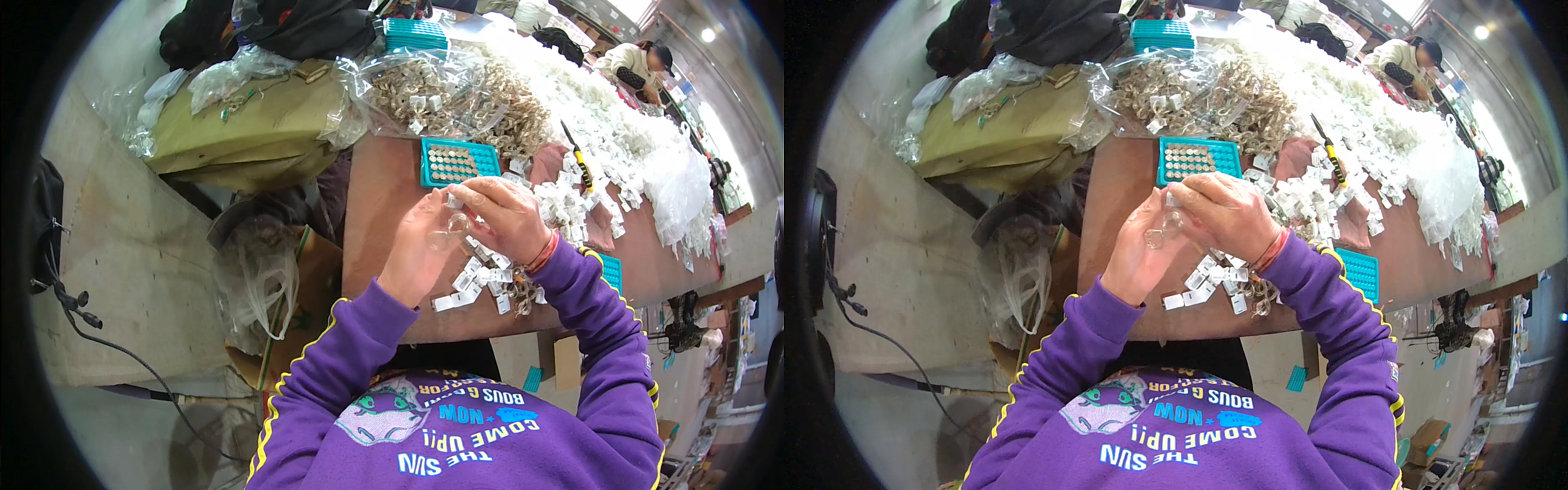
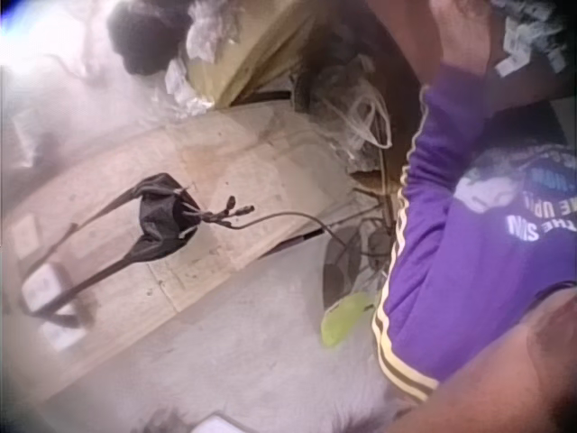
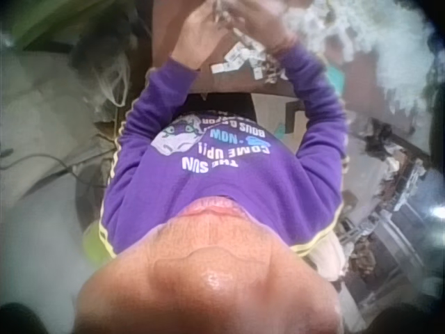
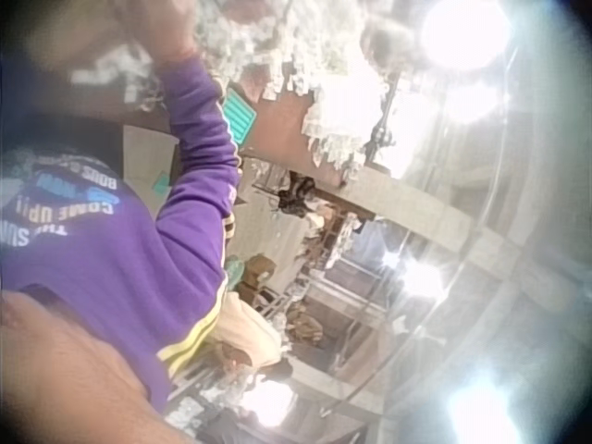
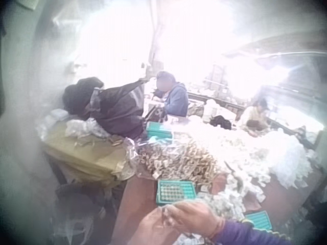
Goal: The person repeatedly picks small white plastic components and metallic parts from a table, aligns them by hand, and places them into a blue tray. The person handles the items one at a time and continues the same assembly cycle throughout the clip.
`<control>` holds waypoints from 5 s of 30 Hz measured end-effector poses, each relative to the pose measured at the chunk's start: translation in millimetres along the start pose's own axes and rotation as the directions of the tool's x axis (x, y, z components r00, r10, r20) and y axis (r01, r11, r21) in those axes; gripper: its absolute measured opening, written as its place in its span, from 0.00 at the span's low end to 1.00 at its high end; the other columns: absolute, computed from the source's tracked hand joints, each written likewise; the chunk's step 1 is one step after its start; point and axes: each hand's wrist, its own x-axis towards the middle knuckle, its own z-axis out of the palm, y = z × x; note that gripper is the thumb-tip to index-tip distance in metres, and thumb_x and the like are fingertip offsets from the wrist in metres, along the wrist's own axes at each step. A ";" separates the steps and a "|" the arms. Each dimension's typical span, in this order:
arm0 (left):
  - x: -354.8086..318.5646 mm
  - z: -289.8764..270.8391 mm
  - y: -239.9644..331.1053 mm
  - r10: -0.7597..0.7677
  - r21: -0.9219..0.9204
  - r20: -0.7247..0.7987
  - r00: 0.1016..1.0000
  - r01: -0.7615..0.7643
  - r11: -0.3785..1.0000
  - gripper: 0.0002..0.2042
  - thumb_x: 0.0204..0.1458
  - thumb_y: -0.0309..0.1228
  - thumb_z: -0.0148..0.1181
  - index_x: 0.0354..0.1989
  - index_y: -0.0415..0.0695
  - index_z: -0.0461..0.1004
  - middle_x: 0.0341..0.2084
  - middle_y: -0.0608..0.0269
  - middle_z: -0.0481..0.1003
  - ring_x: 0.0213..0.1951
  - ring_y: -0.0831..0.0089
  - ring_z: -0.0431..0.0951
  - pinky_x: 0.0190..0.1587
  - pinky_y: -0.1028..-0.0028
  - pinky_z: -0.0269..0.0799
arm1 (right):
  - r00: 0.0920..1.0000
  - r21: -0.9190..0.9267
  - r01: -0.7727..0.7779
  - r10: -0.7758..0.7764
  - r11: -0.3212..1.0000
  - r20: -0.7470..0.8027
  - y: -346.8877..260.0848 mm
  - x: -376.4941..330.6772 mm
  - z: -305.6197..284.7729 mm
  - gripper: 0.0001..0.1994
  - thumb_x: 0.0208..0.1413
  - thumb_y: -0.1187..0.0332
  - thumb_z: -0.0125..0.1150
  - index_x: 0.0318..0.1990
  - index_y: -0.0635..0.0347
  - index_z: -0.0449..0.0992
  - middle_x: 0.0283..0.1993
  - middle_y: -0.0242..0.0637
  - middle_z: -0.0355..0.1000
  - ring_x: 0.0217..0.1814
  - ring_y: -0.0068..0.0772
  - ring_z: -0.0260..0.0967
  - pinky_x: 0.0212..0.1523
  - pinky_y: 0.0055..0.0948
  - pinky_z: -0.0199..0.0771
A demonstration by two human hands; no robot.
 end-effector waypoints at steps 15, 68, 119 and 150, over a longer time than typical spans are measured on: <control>-0.6 -0.6 -1.7 0.019 0.134 0.012 1.000 -0.021 0.991 0.13 0.59 0.29 0.56 0.50 0.39 0.71 0.40 0.59 0.77 0.40 0.71 0.78 0.45 0.73 0.75 | 0.991 0.078 -0.097 0.104 0.992 -0.087 -2.5 -7.5 -5.0 0.14 0.45 0.73 0.66 0.42 0.61 0.77 0.37 0.38 0.73 0.34 0.39 0.74 0.34 0.32 0.76; 5.7 -13.1 10.2 0.296 0.199 -0.284 0.912 -0.246 0.949 0.09 0.59 0.26 0.54 0.48 0.40 0.71 0.39 0.55 0.77 0.41 0.65 0.81 0.47 0.68 0.79 | 0.631 0.688 -0.701 0.615 0.189 0.474 32.4 -16.3 7.3 0.08 0.58 0.70 0.61 0.40 0.66 0.77 0.34 0.37 0.78 0.36 0.22 0.76 0.39 0.20 0.75; 0.3 -12.2 3.2 0.002 0.262 -0.067 0.998 0.015 0.965 0.11 0.60 0.32 0.55 0.47 0.42 0.72 0.40 0.62 0.77 0.43 0.72 0.78 0.53 0.62 0.75 | 0.882 0.363 -0.428 0.470 0.828 -0.031 -11.7 -10.8 7.3 0.02 0.51 0.77 0.61 0.30 0.62 0.74 0.27 0.33 0.70 0.26 0.26 0.69 0.26 0.26 0.68; -28.5 75.5 11.4 -0.163 0.065 0.977 0.137 -0.920 -0.386 0.12 0.44 0.23 0.61 0.39 0.45 0.77 0.32 0.62 0.74 0.34 0.65 0.77 0.42 0.67 0.76 | 0.723 0.287 -0.518 0.592 0.805 -0.355 -34.3 -43.2 -81.5 0.03 0.51 0.79 0.62 0.34 0.65 0.78 0.32 0.39 0.76 0.33 0.31 0.74 0.35 0.26 0.71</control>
